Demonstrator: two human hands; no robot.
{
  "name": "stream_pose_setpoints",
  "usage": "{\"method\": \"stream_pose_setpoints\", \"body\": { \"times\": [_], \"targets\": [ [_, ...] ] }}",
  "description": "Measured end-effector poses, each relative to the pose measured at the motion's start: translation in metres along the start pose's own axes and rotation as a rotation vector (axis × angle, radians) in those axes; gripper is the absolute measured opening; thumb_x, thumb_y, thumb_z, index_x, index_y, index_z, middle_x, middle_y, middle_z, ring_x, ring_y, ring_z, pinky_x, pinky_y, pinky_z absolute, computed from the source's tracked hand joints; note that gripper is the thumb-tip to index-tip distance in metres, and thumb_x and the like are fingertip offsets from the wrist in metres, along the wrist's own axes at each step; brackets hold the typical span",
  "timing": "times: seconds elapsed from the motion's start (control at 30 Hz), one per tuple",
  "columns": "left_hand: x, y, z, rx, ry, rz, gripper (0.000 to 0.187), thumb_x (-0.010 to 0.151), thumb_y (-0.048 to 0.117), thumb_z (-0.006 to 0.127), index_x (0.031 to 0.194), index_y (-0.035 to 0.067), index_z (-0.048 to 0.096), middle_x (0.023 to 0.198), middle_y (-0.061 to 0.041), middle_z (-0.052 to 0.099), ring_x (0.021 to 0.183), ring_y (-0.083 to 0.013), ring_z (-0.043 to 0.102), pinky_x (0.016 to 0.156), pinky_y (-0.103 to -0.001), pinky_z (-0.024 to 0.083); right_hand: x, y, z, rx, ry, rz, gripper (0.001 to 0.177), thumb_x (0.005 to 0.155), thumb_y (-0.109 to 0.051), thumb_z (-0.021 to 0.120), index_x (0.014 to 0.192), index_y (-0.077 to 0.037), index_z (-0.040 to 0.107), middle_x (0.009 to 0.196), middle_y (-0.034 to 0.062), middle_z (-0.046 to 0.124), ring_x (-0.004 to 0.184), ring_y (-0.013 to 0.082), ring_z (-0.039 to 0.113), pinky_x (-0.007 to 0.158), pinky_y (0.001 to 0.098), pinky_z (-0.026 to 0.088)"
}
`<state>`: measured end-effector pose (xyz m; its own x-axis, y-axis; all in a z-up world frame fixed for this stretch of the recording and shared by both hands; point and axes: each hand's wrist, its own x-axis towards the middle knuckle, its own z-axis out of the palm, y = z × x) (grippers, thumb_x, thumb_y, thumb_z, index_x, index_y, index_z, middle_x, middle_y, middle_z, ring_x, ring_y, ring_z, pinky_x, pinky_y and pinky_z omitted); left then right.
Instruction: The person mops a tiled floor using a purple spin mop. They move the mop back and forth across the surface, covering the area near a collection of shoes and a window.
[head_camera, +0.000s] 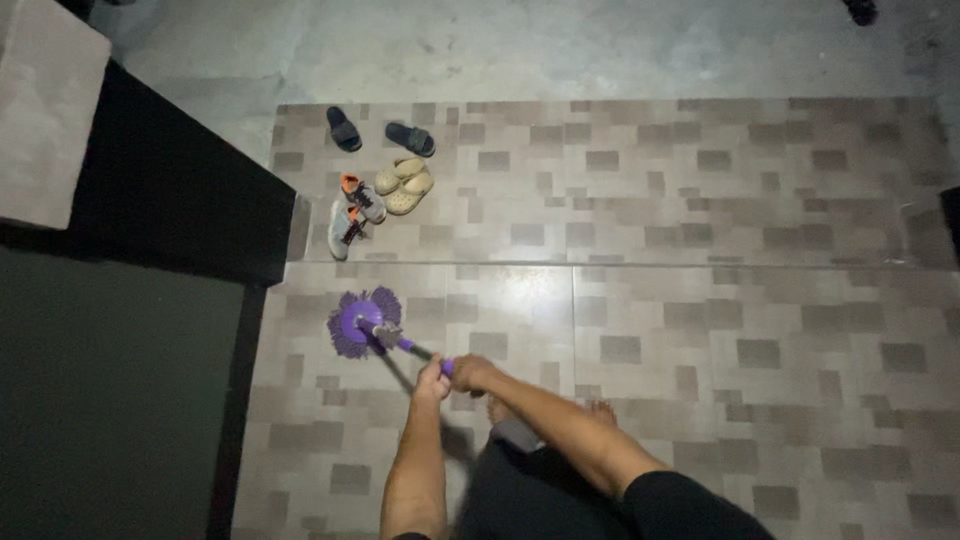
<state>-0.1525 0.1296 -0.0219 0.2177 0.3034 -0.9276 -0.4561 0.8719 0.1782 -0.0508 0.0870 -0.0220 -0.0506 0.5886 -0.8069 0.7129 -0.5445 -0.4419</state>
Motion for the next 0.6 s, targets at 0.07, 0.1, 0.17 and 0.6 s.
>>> {"method": "stream_pose_setpoints", "body": {
  "times": [0.07,0.1,0.17,0.6],
  "targets": [
    [0.001,0.005,0.016,0.052,-0.115,0.012,0.023,0.107,0.028,0.057,0.114,0.006,0.057,0.100,-0.009,0.067,0.088,-0.0254,0.067,0.085,-0.041,0.058,0.009,0.003,-0.021,-0.047,-0.037,-0.048,0.033,0.088,-0.034,0.065,0.092,-0.004,0.076,0.086,0.0162,0.078,0.072,0.0284,0.079,0.067,0.0423,0.065],
    [0.003,0.003,0.018,-0.001,-0.138,-0.010,0.021,0.107,0.025,0.056,0.114,0.005,0.058,0.101,-0.010,0.068,0.090,-0.0257,0.067,0.087,-0.041,0.059,0.010,0.009,-0.030,-0.152,0.002,-0.140,0.038,0.089,-0.041,0.066,0.091,-0.005,0.076,0.083,0.0164,0.077,0.070,0.0282,0.076,0.067,0.0413,0.061],
    [0.008,-0.009,0.036,-0.112,-0.186,-0.056,0.018,0.106,0.020,0.054,0.113,0.003,0.059,0.102,-0.012,0.069,0.094,-0.0263,0.068,0.092,-0.042,0.059,0.002,0.029,-0.047,-0.209,0.013,-0.159,0.042,0.087,-0.045,0.070,0.087,-0.003,0.076,0.077,0.0168,0.074,0.066,0.0282,0.072,0.065,0.0408,0.058],
    [0.036,-0.238,0.183,-0.239,-0.405,-0.359,0.033,0.101,0.026,0.055,0.110,-0.005,0.060,0.099,-0.017,0.070,0.091,-0.0315,0.067,0.092,-0.042,0.058,-0.197,0.200,-0.192,-0.375,0.054,0.155,0.025,0.082,-0.026,0.067,0.090,-0.005,0.080,0.073,0.0144,0.073,0.063,0.0264,0.072,0.061,0.0400,0.058]
  ]
}}
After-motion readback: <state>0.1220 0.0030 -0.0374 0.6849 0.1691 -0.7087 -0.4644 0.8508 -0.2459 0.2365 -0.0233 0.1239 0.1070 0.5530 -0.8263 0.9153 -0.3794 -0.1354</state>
